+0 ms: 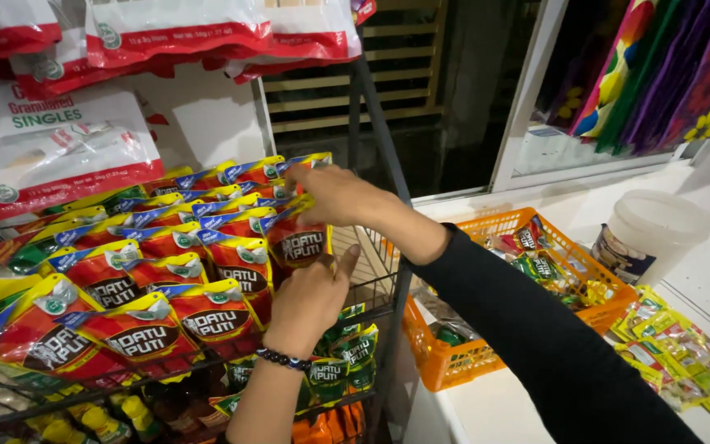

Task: Stocking small condiment pouches from an orange plastic basket onto a display shelf.

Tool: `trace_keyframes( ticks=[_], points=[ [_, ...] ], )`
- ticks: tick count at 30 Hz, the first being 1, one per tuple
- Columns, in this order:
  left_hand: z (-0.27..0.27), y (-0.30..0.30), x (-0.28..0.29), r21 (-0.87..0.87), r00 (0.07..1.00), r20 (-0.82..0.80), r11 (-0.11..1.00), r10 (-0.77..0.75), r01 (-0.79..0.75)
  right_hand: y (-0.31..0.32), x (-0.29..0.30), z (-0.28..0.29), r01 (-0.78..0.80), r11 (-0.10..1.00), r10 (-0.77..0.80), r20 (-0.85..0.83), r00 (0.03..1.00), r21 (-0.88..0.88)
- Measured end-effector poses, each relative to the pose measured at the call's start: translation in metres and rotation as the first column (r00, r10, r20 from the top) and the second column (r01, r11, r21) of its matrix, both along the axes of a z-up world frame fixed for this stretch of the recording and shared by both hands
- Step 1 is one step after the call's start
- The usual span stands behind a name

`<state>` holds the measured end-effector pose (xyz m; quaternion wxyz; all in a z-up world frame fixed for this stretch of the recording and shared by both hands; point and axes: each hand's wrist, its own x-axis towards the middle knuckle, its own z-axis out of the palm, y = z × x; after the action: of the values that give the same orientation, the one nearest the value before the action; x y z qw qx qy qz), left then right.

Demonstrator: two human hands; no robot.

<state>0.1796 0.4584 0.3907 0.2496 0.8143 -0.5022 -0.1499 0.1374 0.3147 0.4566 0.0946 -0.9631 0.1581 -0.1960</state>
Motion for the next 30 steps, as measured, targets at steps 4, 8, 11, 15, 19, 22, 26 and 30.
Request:
trace_keyframes(
  ticks=[4,8,11,15,19,22,26,30],
  points=[
    [-0.003,-0.005,0.012,0.035,0.998,-0.016,0.998,-0.061,0.062,-0.003,0.003,-0.008,0.061,0.990,-0.066,-0.036,0.997,-0.129],
    [-0.022,-0.024,0.031,0.030,0.988,0.031,0.988,-0.150,0.149,-0.004,0.007,-0.016,0.123,0.977,-0.125,-0.002,0.992,-0.173],
    [-0.016,-0.026,0.031,0.022,0.987,0.035,0.988,-0.155,0.154,-0.002,0.007,-0.016,0.158,0.977,-0.156,0.028,0.987,-0.145],
    [-0.038,-0.033,0.044,-0.001,0.985,0.082,0.988,-0.154,0.154,-0.011,0.008,-0.021,0.076,0.987,-0.072,0.033,0.997,-0.139],
    [0.000,-0.002,0.010,0.073,0.995,0.051,0.994,-0.090,0.086,-0.002,-0.021,-0.001,-0.029,0.975,0.079,0.223,0.972,-0.219],
    [0.019,0.026,-0.031,-0.133,0.978,0.201,0.991,0.056,-0.030,0.004,-0.076,0.020,-0.190,0.913,0.333,0.388,0.859,-0.361],
    [-0.007,0.034,-0.082,-0.404,0.985,0.172,0.910,-0.023,0.092,0.000,-0.173,0.010,-0.131,0.942,0.273,0.478,0.835,-0.309],
    [-0.043,-0.003,-0.134,-0.572,0.960,0.111,0.774,-0.256,0.272,-0.039,-0.253,-0.034,0.011,1.000,0.006,0.513,0.859,-0.029]
  ],
)
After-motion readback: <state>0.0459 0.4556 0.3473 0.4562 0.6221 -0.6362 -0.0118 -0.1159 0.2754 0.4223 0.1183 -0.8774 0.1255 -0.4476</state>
